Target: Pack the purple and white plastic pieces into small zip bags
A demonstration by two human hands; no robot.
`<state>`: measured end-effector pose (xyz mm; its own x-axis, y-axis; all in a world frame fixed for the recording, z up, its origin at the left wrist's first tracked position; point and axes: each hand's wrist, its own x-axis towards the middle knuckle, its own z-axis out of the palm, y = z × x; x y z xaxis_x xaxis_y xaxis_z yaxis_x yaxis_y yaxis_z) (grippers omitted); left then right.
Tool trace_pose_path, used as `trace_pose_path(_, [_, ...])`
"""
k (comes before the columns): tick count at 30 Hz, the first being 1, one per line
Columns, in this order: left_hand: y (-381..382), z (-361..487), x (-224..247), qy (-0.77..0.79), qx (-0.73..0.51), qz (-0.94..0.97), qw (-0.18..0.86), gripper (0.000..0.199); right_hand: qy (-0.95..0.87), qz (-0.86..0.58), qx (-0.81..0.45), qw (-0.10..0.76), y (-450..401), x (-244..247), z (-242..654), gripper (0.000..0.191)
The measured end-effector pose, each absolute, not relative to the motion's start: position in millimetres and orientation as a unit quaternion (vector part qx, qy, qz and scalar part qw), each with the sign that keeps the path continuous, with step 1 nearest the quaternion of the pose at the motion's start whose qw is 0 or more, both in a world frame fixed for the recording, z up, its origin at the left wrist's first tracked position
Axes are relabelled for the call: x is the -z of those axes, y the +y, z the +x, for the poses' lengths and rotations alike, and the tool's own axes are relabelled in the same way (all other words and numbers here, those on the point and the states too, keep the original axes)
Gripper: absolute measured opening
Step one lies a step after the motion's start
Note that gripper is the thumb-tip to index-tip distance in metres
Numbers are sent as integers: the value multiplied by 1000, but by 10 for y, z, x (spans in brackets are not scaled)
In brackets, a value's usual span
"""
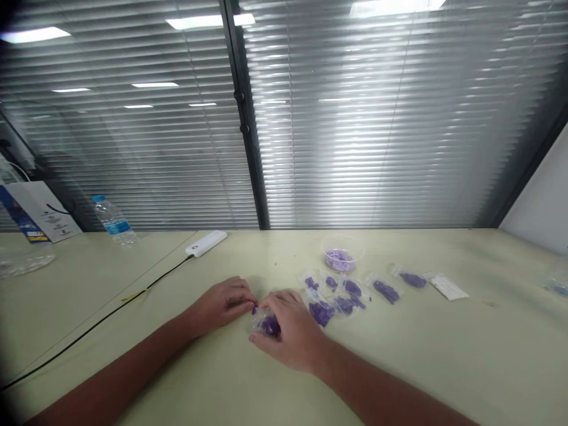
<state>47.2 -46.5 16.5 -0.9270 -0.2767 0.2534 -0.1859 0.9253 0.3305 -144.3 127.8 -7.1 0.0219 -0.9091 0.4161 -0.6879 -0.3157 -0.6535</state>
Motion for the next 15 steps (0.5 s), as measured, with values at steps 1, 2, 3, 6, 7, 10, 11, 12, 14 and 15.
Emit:
trace_pose_path(1, [-457,481,-190,-971,141,118,150,19,578,-692,412,132,1276,82,-1443,39])
trace_pose_path(2, [-449,490,-212,-973,132,115,151,19,587,-683,415,129,1274,90,-1443,37])
trace_pose_path(3, [-441,500,-228,-974,125,111,151,19,595,-676,415,129,1273,96,-1442,36])
trace_pose_path(6, [-426,516,-237,-977,116,106,147,20,589,-686,404,139,1273,93,-1441,38])
trace_pose_path(7, [-425,514,-229,-977,115,107,144,21,582,-695,398,142,1275,86,-1441,40])
trace_pose_path(10, [-436,492,-200,-981,97,93,139,16,565,-713,386,153,1282,59,-1440,44])
trace_pose_path(11, [-440,483,-197,-983,86,83,138,16,563,-715,384,155,1283,51,-1440,44])
trace_pose_path(12, [-443,473,-198,-986,71,70,136,17,560,-718,382,158,1285,44,-1440,45])
trace_pose_path(14, [-439,458,-213,-989,40,45,132,19,555,-723,379,161,1285,39,-1441,45])
trace_pose_path(15, [-432,452,-225,-991,25,36,129,19,554,-723,380,161,1285,41,-1441,46])
